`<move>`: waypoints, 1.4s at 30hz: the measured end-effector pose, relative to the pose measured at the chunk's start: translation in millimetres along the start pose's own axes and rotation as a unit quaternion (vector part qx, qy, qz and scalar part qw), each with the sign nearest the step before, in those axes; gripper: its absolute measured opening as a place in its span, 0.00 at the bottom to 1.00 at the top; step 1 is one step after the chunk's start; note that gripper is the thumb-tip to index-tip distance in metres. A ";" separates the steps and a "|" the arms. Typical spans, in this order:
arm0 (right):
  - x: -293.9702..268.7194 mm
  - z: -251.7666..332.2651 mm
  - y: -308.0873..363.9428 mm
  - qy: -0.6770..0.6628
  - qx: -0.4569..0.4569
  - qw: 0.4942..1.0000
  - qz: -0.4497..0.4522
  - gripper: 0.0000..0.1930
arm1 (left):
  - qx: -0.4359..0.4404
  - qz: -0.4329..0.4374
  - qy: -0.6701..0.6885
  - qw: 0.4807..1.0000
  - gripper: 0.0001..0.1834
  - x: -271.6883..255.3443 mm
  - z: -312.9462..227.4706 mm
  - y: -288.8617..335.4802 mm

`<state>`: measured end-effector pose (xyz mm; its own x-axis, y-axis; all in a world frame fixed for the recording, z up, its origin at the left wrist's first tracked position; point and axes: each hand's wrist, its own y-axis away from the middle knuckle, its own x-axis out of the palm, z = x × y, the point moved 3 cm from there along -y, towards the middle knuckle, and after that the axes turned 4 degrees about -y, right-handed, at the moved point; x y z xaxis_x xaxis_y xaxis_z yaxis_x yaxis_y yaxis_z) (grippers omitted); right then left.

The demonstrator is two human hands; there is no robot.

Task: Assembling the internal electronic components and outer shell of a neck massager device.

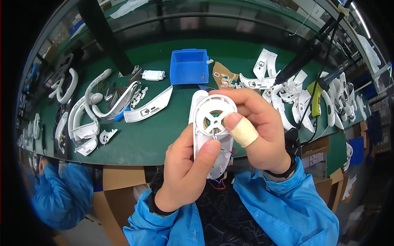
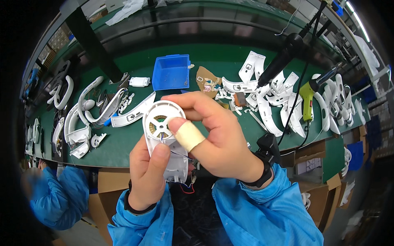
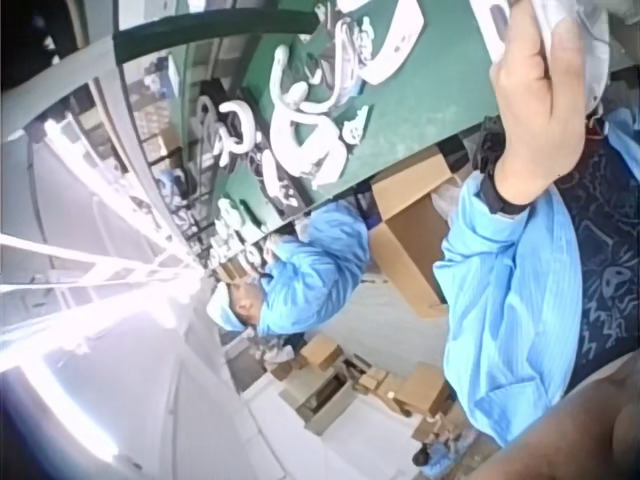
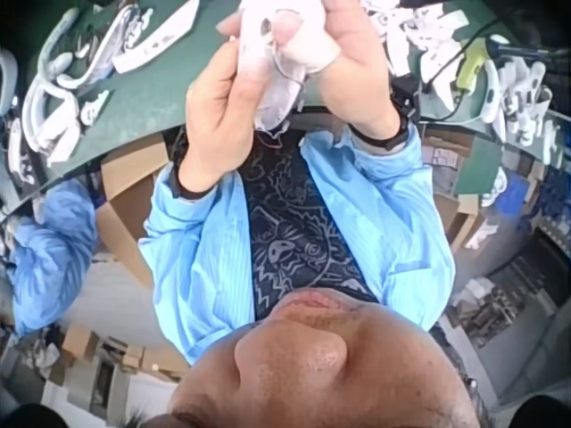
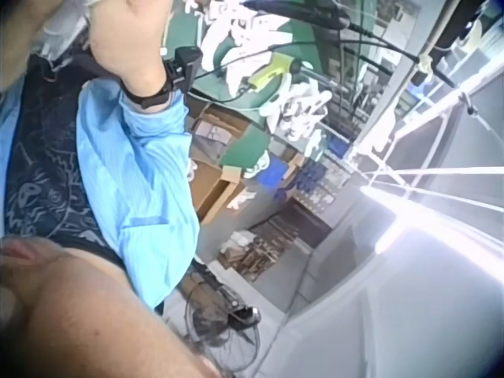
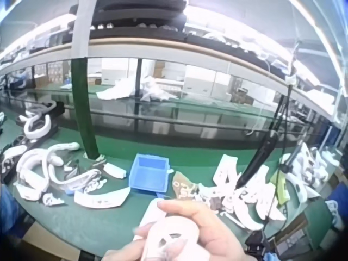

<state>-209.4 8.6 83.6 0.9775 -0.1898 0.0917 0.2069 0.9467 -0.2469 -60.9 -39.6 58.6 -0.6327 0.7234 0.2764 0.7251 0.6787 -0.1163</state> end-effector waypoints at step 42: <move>-5.7 17.3 25.9 -0.041 0.020 0.974 0.222 0.15 | -0.008 -0.059 0.159 0.985 0.36 -11.4 6.7 -13.8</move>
<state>-210.2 38.8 93.4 0.9635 0.2608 0.0607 -0.2393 0.9403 -0.2419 -65.6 -56.4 50.6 -0.5971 0.5615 0.5729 0.6576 0.7516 -0.0513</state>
